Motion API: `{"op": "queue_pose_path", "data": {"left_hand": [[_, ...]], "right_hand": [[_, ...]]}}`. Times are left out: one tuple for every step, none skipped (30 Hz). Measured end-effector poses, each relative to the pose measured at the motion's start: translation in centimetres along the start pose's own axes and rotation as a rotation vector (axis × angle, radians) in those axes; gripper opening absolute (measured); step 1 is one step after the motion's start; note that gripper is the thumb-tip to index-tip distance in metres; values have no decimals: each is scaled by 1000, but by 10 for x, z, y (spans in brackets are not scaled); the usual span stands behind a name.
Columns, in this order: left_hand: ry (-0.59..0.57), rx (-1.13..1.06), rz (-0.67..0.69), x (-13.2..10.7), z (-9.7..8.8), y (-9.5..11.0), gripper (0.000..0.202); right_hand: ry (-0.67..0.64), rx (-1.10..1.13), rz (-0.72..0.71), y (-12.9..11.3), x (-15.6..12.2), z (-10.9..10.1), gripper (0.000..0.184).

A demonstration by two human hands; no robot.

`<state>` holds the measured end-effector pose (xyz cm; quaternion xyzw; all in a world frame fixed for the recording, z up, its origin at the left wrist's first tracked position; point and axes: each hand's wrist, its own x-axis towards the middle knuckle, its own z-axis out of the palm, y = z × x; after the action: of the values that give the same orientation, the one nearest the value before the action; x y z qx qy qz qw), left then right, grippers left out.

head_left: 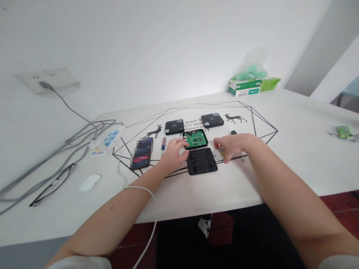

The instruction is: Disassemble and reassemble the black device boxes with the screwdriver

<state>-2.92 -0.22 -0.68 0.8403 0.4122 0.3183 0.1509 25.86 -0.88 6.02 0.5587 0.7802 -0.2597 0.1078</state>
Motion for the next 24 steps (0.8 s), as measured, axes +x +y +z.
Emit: {"op": "queue_pose_path", "data": {"left_hand": [[-10,7,9,0,-1,2,21],[-23,8,20,-1,-2,4,22],[-44,4,36,-1,-4,6,24],[-74,-2,58,-1,-7,8,28],[-112,-12,86,-1,-9,10,32],[-157,-22,116,-2,-11,11,38],[-201,-30,142,-3,-13,12,45],[-241,-34,161,-3,-14,12,51],[-274,-35,171,-4,-15,12,55],[-299,-36,173,-5,-15,11,56],[-316,-36,170,-5,-14,10,56],[-327,-36,166,-6,-13,9,54],[-334,-35,162,-6,-12,8,51],[-336,-32,160,-6,-11,7,50],[-337,-29,159,-5,-10,6,49],[-337,-23,158,-5,-10,5,49],[-335,-18,158,-5,-10,5,49],[-335,-15,158,-4,-10,5,49],[-337,-15,157,-4,-10,5,49],[-340,-18,155,-3,-10,6,48],[-342,-23,152,-3,-11,6,48],[-345,-29,148,-3,-11,7,47],[-347,-33,144,-2,-11,7,47],[-349,-35,142,-2,-11,7,47]], "right_hand": [[-1,-14,-15,0,0,0,63],[13,-30,-32,0,-1,0,62],[41,-44,-48,0,-1,-1,59],[79,-54,-60,0,-1,-1,56],[120,-59,-68,0,-1,-2,54],[158,-56,-73,0,-2,-4,53],[189,-44,-83,-1,-2,-5,52],[216,-27,-102,-3,-3,-6,50],[239,-7,-133,-6,-4,-6,48],[256,15,-174,-10,-5,-6,46],[266,37,-221,-15,-5,-5,43],[266,56,-265,-20,-5,-3,41],[257,72,-306,-25,-5,0,40],[240,84,-342,-31,-4,3,38],[226,87,-374,-36,-2,6,37],[222,81,-414,-41,-1,10,35],[223,66,-450,-45,1,13,34],[229,47,-479,-47,3,16,33],[235,27,-502,-49,5,18,32],[238,10,-515,-50,6,19,32],[239,-3,-523,-51,7,20,31],[237,-9,-528,-51,8,21,30],[234,-10,-532,-50,9,21,29],[232,-6,-532,-50,9,21,29]]}}
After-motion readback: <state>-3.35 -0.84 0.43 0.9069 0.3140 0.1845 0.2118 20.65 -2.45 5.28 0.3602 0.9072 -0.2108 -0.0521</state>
